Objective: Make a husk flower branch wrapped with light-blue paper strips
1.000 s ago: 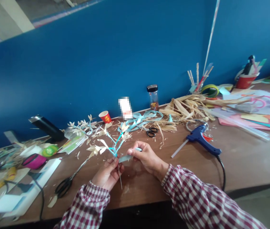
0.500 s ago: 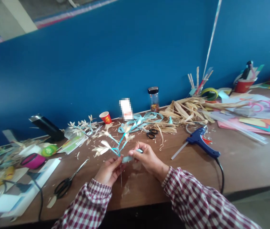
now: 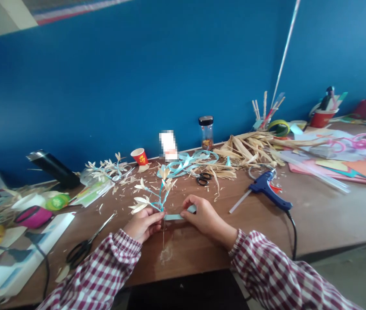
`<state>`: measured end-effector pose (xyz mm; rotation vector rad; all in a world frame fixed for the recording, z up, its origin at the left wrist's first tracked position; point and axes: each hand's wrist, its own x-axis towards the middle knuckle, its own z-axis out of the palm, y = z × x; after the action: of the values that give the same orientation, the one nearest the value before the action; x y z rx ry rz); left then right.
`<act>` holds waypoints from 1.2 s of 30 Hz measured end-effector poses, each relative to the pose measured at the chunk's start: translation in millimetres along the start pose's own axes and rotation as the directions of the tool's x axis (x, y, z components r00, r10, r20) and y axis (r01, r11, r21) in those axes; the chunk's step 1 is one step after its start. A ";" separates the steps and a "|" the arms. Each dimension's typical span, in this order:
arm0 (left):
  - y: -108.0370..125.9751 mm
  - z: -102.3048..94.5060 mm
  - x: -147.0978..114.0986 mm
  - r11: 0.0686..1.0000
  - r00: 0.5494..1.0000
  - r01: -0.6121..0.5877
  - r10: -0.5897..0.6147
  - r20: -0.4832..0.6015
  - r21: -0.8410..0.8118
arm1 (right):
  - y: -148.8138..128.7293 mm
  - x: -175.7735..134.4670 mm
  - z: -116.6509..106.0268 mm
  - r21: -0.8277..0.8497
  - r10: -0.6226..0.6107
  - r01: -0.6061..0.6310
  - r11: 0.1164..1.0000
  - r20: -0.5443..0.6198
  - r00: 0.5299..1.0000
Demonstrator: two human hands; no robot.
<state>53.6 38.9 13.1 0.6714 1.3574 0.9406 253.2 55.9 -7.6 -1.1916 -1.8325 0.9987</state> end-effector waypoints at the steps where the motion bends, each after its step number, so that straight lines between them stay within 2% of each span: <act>1: 1.0 0.1 -0.2 1.000 1.000 -0.007 0.007 0.002 0.003 | 0.3 -0.2 0.0 -0.003 0.002 -0.002 1.000 0.006 1.000; 7: -0.9 -3.6 3.8 0.999 0.999 -0.039 0.039 0.005 0.001 | 0.5 0.1 0.3 -0.011 -0.003 0.003 1.000 0.014 1.000; 11: -10.2 -3.6 11.0 0.966 0.990 -0.140 0.141 0.010 0.217 | 0.7 -0.3 0.6 -0.071 -0.040 0.040 0.997 0.004 0.999; 14: -15.8 -1.5 13.5 0.870 0.969 -0.242 0.244 0.051 0.430 | 3.0 -1.6 2.3 -0.157 -0.093 0.094 0.983 0.016 0.996; 18: -20.4 -7.0 12.2 0.662 0.911 -0.319 0.412 0.027 0.679 | 7.3 -4.1 5.9 -0.257 -0.151 0.159 0.953 0.052 0.987; 21: -23.1 -17.9 7.0 0.524 0.866 -0.362 0.496 0.070 0.771 | 8.1 -6.6 6.9 -0.310 -0.159 0.173 0.935 0.070 0.985; 23: -24.1 -23.5 2.0 0.444 0.817 -0.439 0.559 0.141 0.781 | 7.5 -8.3 6.4 -0.338 -0.168 0.186 0.923 0.083 0.982; 26: -23.8 -25.5 -3.0 0.277 0.698 -0.606 0.636 0.330 0.746 | 6.7 -9.5 5.0 -0.351 -0.179 0.204 0.914 0.101 0.979; 29: -21.6 -24.0 -0.9 0.172 0.598 -0.749 0.590 0.542 0.640 | 6.8 -8.9 4.0 -0.344 -0.177 0.197 0.918 0.089 0.980; 31: -19.8 -24.4 3.0 0.194 0.583 -0.787 0.543 0.604 0.585 | 7.2 -8.3 3.7 -0.330 -0.173 0.189 0.925 0.075 0.982; 34: -17.6 -27.9 8.2 0.261 0.604 -0.784 0.530 0.595 0.563 | 8.1 -7.7 3.4 -0.303 -0.169 0.181 0.936 0.068 0.983; 36: -17.2 -31.2 10.4 0.242 0.597 -0.785 0.544 0.590 0.571 | 8.6 -7.5 3.3 -0.293 -0.168 0.180 0.939 0.066 0.984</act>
<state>25.4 35.7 -10.8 2.2040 1.1647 0.7716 255.8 50.5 -17.9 -1.1620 -2.1349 0.6659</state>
